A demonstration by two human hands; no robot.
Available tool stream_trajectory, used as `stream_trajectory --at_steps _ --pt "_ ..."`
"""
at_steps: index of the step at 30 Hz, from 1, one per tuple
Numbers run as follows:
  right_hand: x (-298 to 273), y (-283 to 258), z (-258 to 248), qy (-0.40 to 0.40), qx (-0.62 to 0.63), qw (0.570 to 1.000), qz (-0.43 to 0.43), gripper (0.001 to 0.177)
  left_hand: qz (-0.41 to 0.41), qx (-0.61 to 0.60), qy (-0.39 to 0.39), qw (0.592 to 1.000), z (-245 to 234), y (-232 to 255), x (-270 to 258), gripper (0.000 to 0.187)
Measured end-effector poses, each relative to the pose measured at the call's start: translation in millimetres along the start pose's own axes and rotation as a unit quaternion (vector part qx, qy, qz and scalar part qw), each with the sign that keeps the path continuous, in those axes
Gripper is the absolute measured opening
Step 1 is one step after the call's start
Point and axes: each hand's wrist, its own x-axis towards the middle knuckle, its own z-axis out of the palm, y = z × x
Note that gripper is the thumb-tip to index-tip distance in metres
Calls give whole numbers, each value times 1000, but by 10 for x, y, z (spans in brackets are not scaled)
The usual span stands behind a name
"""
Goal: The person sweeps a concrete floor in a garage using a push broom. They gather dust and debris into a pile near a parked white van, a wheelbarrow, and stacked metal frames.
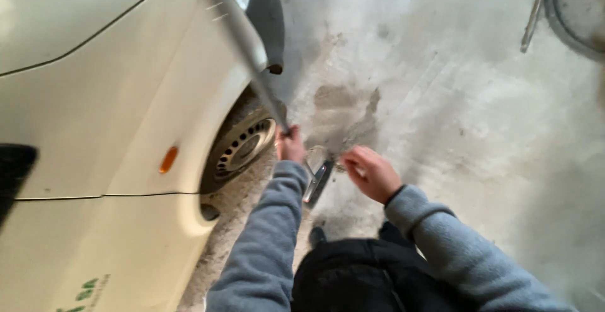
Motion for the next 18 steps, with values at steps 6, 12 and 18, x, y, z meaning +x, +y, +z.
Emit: stream_trajectory --at_steps 6,12,18 --pt "566 320 -1398 30 -171 949 -265 7 44 121 -239 962 1025 1778 -982 26" --pt "729 2033 -2077 123 -229 891 -373 45 292 264 -180 901 2976 1995 -1606 21" --pt "737 2653 -2652 -59 -544 828 -123 3 194 225 -397 869 3456 2390 -1492 43"
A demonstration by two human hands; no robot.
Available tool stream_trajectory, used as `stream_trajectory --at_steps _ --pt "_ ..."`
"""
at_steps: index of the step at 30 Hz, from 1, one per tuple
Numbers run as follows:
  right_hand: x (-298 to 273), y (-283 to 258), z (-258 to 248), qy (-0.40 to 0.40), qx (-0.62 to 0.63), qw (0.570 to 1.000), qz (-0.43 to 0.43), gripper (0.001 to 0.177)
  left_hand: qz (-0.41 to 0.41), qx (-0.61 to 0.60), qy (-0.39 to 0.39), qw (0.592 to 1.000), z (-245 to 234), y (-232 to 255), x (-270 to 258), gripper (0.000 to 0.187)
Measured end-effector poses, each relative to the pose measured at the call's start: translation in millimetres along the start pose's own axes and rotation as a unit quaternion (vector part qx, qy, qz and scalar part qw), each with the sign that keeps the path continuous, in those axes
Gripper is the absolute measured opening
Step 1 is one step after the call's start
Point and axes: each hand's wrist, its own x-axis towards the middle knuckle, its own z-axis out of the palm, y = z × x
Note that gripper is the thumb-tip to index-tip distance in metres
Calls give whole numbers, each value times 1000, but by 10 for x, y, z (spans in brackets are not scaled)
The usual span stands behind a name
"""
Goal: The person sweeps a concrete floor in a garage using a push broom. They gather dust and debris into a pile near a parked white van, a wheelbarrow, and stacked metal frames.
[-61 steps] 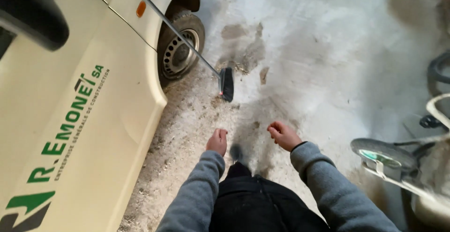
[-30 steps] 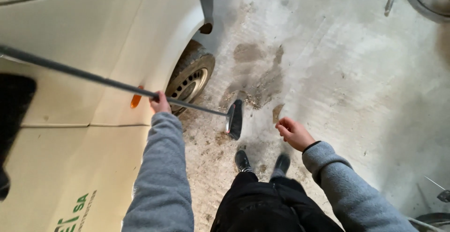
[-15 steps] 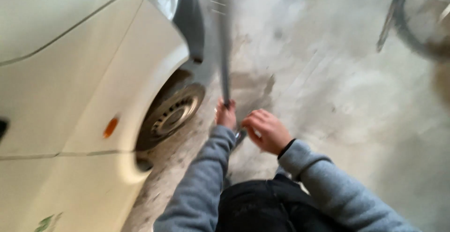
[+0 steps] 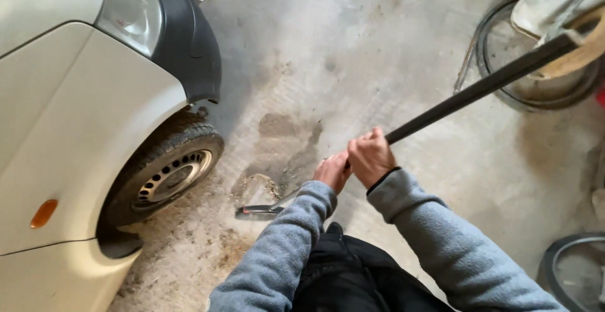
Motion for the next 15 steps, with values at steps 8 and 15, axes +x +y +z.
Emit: stream_trajectory --at_steps 8,15 --pt "589 1067 28 -198 4 980 0 25 -145 -51 33 987 762 -707 679 40" --pt "1270 2177 -45 -291 -27 956 9 33 -155 -138 89 974 347 -60 2021 29"
